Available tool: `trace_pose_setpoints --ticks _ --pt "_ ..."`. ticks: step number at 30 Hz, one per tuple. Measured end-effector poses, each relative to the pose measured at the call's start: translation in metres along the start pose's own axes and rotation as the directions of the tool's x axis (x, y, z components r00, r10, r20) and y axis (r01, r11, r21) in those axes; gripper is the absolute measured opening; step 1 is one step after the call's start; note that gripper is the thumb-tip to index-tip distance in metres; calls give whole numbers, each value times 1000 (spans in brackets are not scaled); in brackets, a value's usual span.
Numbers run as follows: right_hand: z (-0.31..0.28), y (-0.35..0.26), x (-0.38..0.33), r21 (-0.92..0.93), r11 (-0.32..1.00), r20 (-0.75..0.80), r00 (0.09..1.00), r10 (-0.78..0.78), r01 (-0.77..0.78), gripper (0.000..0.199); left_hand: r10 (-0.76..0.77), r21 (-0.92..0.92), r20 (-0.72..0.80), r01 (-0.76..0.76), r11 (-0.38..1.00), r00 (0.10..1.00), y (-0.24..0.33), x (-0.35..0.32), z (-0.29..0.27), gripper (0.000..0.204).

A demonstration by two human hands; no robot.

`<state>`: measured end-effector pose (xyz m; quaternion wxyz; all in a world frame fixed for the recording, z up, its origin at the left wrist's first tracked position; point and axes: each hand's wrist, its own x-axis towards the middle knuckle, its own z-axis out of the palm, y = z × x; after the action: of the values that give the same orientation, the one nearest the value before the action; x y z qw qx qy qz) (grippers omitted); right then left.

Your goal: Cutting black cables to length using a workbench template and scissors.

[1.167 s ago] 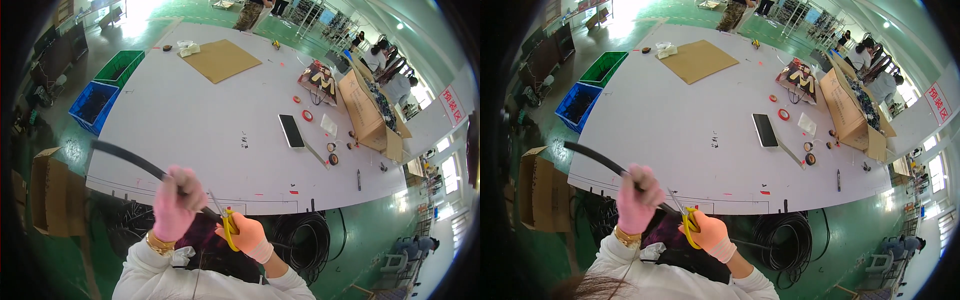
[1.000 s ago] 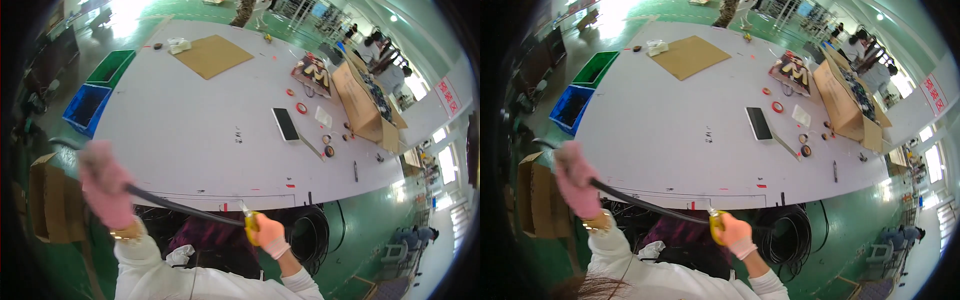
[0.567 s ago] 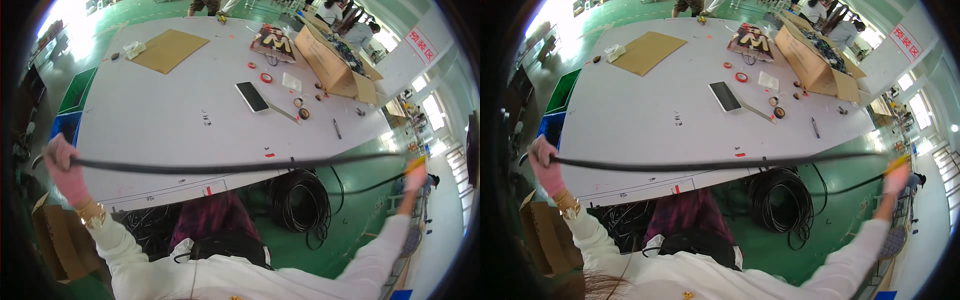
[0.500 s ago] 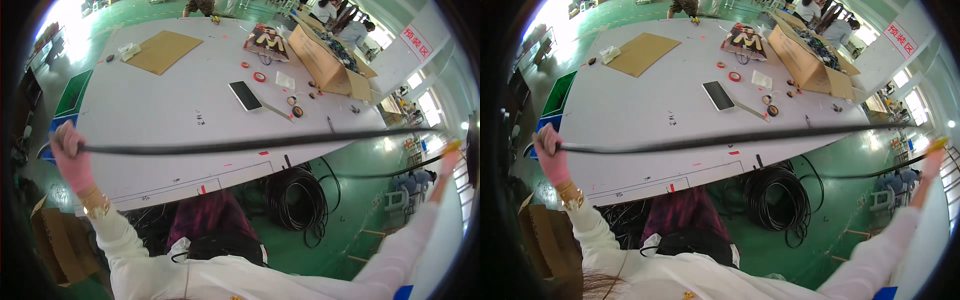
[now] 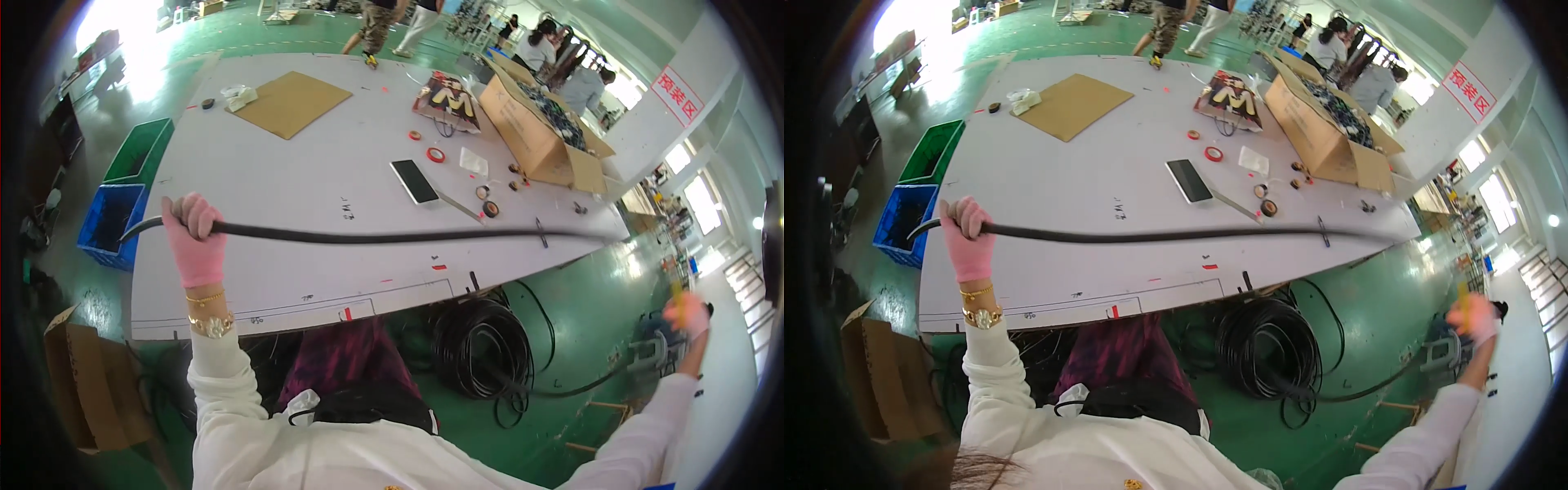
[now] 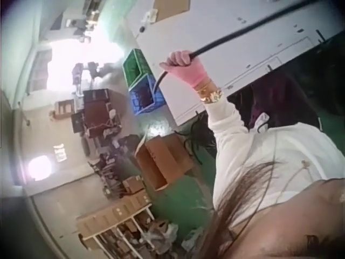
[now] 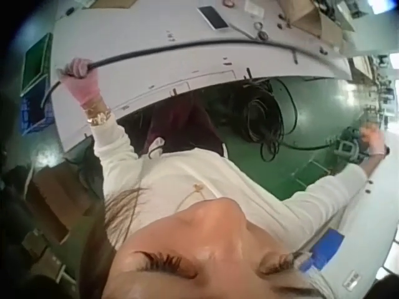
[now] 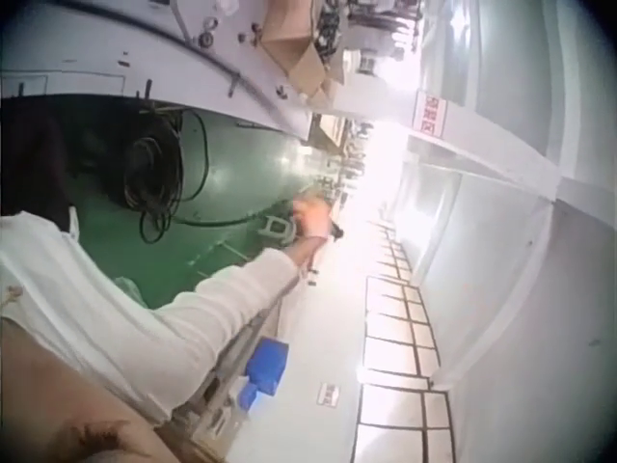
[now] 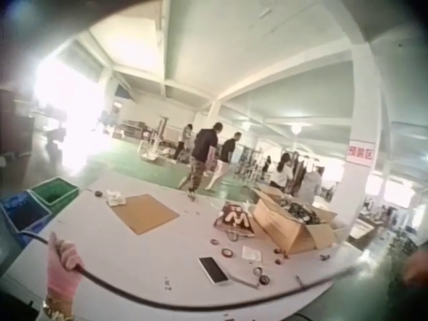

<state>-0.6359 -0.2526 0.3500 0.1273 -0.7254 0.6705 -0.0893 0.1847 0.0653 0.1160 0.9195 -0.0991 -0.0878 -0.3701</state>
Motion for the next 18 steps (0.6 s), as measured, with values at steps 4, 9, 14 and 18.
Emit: trace_pose_setpoints --ticks 4,9,14,18 --pt "116 -30 -15 217 976 14 1000 26 -28 24 -15 85 -24 17 996 1000 -20 -26 -11 52" --pt "240 -205 -21 577 774 116 912 -394 262 26 -104 13 -41 105 994 994 -55 -66 -18 54" --pt "347 -359 -84 615 549 261 511 -819 566 27 -140 -79 51 144 986 989 -74 -87 -28 55" --pt "401 -429 -116 882 357 292 237 -927 309 28 -225 -167 6 223 960 974 -79 -97 -35 56"
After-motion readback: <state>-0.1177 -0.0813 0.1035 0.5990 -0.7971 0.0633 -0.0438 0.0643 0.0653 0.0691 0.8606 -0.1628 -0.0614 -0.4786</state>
